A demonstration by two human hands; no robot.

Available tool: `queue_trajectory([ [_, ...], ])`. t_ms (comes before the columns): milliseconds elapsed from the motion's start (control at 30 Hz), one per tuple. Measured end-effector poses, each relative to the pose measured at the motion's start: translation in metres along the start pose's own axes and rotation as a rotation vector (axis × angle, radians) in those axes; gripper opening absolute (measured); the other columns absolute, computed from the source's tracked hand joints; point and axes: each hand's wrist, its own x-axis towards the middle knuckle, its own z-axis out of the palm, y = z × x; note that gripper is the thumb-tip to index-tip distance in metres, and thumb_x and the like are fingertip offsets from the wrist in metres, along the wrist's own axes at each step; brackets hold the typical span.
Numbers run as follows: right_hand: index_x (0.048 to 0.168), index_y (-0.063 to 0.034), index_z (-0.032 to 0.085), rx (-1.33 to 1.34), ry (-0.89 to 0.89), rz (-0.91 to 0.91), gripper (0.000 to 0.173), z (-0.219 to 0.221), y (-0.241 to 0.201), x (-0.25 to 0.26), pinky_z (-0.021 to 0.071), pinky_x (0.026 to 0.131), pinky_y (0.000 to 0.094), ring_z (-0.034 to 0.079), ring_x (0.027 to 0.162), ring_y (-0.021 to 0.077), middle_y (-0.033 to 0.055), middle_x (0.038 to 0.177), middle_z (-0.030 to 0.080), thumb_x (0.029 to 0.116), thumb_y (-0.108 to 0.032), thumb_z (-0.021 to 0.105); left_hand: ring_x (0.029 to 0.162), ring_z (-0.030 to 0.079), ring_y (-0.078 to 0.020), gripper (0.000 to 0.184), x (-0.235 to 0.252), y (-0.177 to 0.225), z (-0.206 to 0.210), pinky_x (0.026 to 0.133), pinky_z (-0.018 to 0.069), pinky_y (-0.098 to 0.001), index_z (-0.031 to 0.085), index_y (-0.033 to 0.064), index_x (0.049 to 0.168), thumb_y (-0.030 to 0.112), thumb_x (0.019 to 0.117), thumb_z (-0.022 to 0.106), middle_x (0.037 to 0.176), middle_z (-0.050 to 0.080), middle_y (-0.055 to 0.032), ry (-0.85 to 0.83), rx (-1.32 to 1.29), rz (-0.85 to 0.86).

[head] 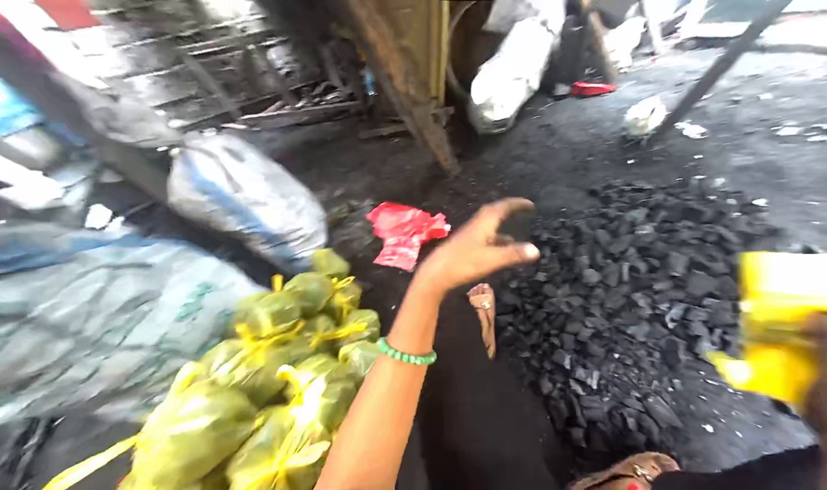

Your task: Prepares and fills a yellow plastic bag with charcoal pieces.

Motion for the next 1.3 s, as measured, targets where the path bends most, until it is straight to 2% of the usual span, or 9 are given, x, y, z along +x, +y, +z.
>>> queue_trajectory([
  [100,0.129,-0.0034,0.052,0.193,-0.148,0.049,0.035,0.052,-0.014,-0.002,0.0587,0.075,0.0179,0.065,0.081,-0.0056,-0.0096,0.098,0.067,0.0957,-0.012,0.060,0.137,0.049,-0.0360,0.079,0.035,0.013,0.055,0.104,0.0496,-0.0517,0.044,0.0029,0.152,0.016,0.0833,0.082,0.156,0.039,-0.0247,-0.317,0.040,0.110],
  [200,0.122,-0.0107,0.060,0.321,-0.240,0.126,0.033,0.075,-0.021,-0.007,0.0610,0.074,0.0215,0.069,0.083,0.0011,-0.0080,0.099,0.072,0.0896,-0.013,0.066,0.147,0.035,-0.0409,0.096,0.052,0.017,0.083,0.115,0.0376,-0.0562,0.039,0.0100,0.158,0.013,0.0763,0.089,0.162,0.028,-0.0280,-0.472,0.049,0.133],
  [400,0.116,-0.0168,0.065,0.446,-0.285,0.218,0.039,0.084,-0.024,-0.009,0.0625,0.071,0.0231,0.072,0.083,0.0065,-0.0041,0.096,0.075,0.0793,-0.010,0.075,0.117,0.063,-0.0339,0.094,0.061,-0.004,0.100,0.100,0.0521,-0.0491,0.025,0.0064,0.161,0.002,0.0849,0.079,0.135,0.059,-0.0251,-0.628,-0.097,-0.021],
  [633,0.122,-0.0200,0.065,0.437,-0.295,0.155,0.053,0.077,-0.021,-0.010,0.0620,0.080,0.0233,0.071,0.095,0.0056,-0.0062,0.108,0.074,0.0729,-0.003,0.075,0.125,0.056,-0.0410,0.071,0.065,-0.008,0.103,0.105,0.0408,-0.0653,0.048,0.0070,0.149,0.013,0.0862,0.082,0.137,0.058,-0.0242,-0.601,0.274,-0.047],
  [800,0.129,-0.0128,0.057,0.368,-0.208,0.155,0.061,0.072,-0.017,-0.008,0.0606,0.082,0.0216,0.069,0.095,0.0023,-0.0075,0.108,0.070,0.0710,0.000,0.072,0.106,0.065,-0.0306,0.023,0.062,-0.002,0.088,0.097,0.0481,-0.0490,0.069,-0.0036,0.116,0.008,0.0969,0.068,0.113,0.069,-0.0199,-0.672,0.329,-0.046],
  [900,0.131,-0.0112,0.055,0.336,-0.201,0.162,0.064,0.069,-0.019,-0.008,0.0609,0.079,0.0210,0.069,0.091,0.0022,-0.0066,0.105,0.070,0.0709,0.002,0.072,0.107,0.063,-0.0316,0.025,0.061,-0.002,0.080,0.097,0.0477,-0.0510,0.070,-0.0049,0.116,0.009,0.0947,0.071,0.115,0.067,-0.0217,-0.755,0.330,-0.083],
  [1000,0.134,-0.0082,0.055,0.246,-0.296,0.128,0.063,0.072,-0.030,-0.007,0.0611,0.077,0.0228,0.070,0.089,0.0048,-0.0005,0.111,0.070,0.0747,0.003,0.073,0.092,0.064,-0.0232,0.032,0.059,-0.002,0.086,0.088,0.0518,-0.0445,0.066,-0.0060,0.113,0.015,0.0913,0.077,0.103,0.068,-0.0179,-0.862,0.200,-0.134],
  [1133,0.139,-0.0088,0.057,0.072,-0.463,0.060,0.063,0.077,-0.040,0.003,0.0606,0.081,0.0298,0.071,0.091,0.0105,0.0072,0.111,0.072,0.0798,0.006,0.073,0.098,0.064,-0.0250,0.028,0.063,-0.005,0.106,0.092,0.0506,-0.0456,0.066,-0.0062,0.116,0.011,0.0941,0.073,0.105,0.068,-0.0191,-0.773,0.133,-0.046],
  [1300,0.141,-0.0058,0.053,0.102,-0.289,0.094,0.062,0.070,-0.030,0.016,0.0617,0.076,0.0303,0.071,0.087,0.0118,0.0099,0.112,0.069,0.0832,0.009,0.070,0.095,0.065,-0.0270,0.020,0.069,-0.005,0.106,0.089,0.0491,-0.0465,0.072,-0.0047,0.110,0.011,0.0973,0.069,0.102,0.070,-0.0195,-0.672,0.295,-0.062],
])
